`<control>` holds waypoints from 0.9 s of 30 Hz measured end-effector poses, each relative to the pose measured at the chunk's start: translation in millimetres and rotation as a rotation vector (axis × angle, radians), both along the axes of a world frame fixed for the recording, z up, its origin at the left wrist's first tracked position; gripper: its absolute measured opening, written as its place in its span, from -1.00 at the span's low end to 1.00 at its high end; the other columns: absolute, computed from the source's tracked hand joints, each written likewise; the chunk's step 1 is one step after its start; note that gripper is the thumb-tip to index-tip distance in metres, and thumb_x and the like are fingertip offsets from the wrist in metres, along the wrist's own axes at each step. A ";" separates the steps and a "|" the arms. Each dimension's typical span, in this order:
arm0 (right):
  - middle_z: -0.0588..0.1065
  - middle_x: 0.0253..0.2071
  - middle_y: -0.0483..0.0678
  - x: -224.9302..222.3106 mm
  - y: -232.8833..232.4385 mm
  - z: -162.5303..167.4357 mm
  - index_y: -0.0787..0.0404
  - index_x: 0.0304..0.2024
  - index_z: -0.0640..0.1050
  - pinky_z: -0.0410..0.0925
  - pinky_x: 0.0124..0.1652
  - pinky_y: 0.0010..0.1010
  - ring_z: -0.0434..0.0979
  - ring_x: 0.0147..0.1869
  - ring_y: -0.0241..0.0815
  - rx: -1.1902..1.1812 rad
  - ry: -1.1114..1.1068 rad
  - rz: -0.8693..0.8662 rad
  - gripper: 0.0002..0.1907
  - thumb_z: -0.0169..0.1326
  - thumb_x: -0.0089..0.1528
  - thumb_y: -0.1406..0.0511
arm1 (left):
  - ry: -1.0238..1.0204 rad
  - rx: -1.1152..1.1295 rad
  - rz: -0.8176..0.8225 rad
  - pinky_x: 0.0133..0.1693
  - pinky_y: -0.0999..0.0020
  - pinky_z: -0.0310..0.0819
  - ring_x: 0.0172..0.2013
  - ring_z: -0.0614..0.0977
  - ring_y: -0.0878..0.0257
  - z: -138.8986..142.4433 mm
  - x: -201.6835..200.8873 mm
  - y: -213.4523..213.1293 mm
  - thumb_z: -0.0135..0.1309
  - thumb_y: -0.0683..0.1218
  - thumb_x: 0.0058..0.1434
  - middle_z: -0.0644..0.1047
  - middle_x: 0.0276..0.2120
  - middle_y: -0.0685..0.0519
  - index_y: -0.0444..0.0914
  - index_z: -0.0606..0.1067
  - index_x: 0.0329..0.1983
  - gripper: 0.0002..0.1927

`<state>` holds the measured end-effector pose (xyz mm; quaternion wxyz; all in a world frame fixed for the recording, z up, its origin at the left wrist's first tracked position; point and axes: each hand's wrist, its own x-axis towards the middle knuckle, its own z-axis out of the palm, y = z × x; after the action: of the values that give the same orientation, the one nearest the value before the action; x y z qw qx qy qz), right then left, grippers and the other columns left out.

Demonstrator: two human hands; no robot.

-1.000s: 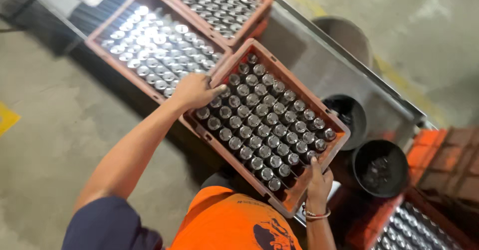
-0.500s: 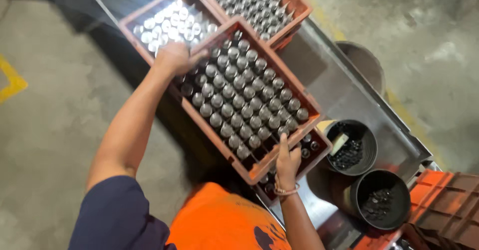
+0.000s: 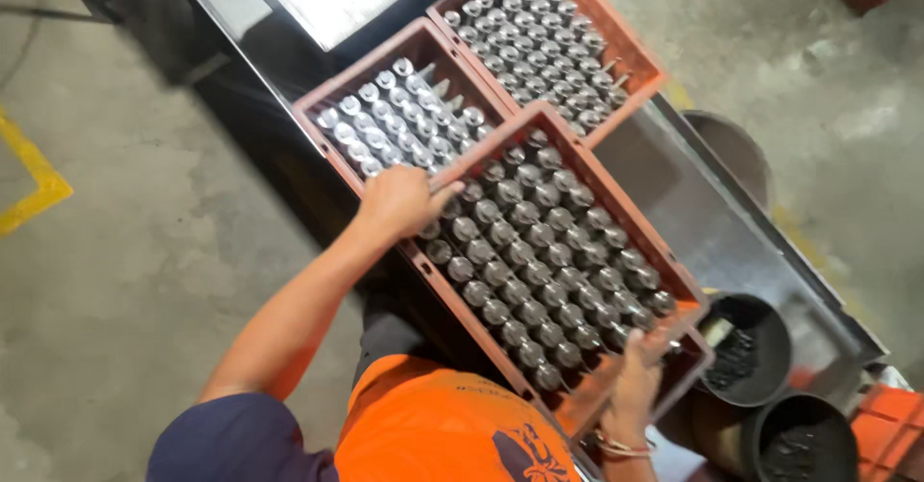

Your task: The person picks small metal cups from buckets and crates and arranges them in a grid inside a plastic crate. They also pick up a white cylindrical candle and press it into one of the metal cups, then continue arranging the cups.

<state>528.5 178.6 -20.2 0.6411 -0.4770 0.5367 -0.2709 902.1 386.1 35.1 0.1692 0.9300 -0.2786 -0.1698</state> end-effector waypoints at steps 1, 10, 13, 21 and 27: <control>0.45 -0.24 -0.16 3.8 1.5 -0.4 0.12 0.18 0.43 0.39 -0.37 -0.41 0.48 -0.36 -0.28 0.010 0.085 -0.049 -0.59 0.06 0.36 0.10 | 0.036 0.000 -0.027 -0.23 -0.13 0.54 -0.31 0.66 -0.25 1.0 9.9 3.1 -0.05 0.46 0.23 0.61 -0.41 -0.28 -0.33 0.63 -0.41 -0.24; 0.48 -0.13 -0.08 60.0 39.6 -28.5 0.41 0.07 0.54 0.31 -0.17 -0.38 0.43 -0.14 -0.27 -0.160 0.227 0.009 -0.67 0.06 0.51 0.21 | 0.247 -0.024 -0.263 -0.28 -0.09 0.55 -0.39 0.67 -0.21 49.9 117.5 20.0 0.04 0.41 0.18 0.59 -0.49 -0.27 -0.30 0.61 -0.40 -0.34; 0.54 -0.11 -0.15 79.5 60.4 -17.4 0.33 0.06 0.54 0.33 -0.12 -0.46 0.48 -0.11 -0.35 -0.158 0.193 0.006 -0.69 0.02 0.42 0.21 | 0.172 -0.076 -0.232 -0.26 -0.10 0.54 -0.35 0.64 -0.22 57.1 151.5 30.7 0.06 0.41 0.18 0.60 -0.47 -0.25 -0.31 0.62 -0.44 -0.32; 0.32 -0.33 -0.24 221.2 69.6 9.9 0.25 -0.18 0.45 0.20 -0.38 -0.52 0.27 -0.34 -0.42 -0.190 0.129 0.088 -0.75 0.06 0.49 0.20 | 0.179 -0.026 -0.057 -0.21 -0.08 0.55 -0.31 0.65 -0.24 34.3 246.0 73.7 0.06 0.39 0.19 0.61 -0.45 -0.28 -0.30 0.64 -0.31 -0.36; 0.37 -0.45 -0.23 308.8 92.2 32.2 0.29 -0.24 0.47 0.24 -0.42 -0.47 0.33 -0.42 -0.39 -0.160 0.237 0.064 -0.70 0.03 0.41 0.17 | 0.192 -0.043 0.001 -0.19 -0.07 0.53 -0.30 0.65 -0.24 34.9 296.7 89.8 0.03 0.37 0.21 0.62 -0.44 -0.24 -0.19 0.67 -0.19 -0.43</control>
<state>837.4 270.8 12.1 0.5417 -0.5720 0.5698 -0.2341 1198.8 475.9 70.0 0.2150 0.9057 -0.2643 -0.2522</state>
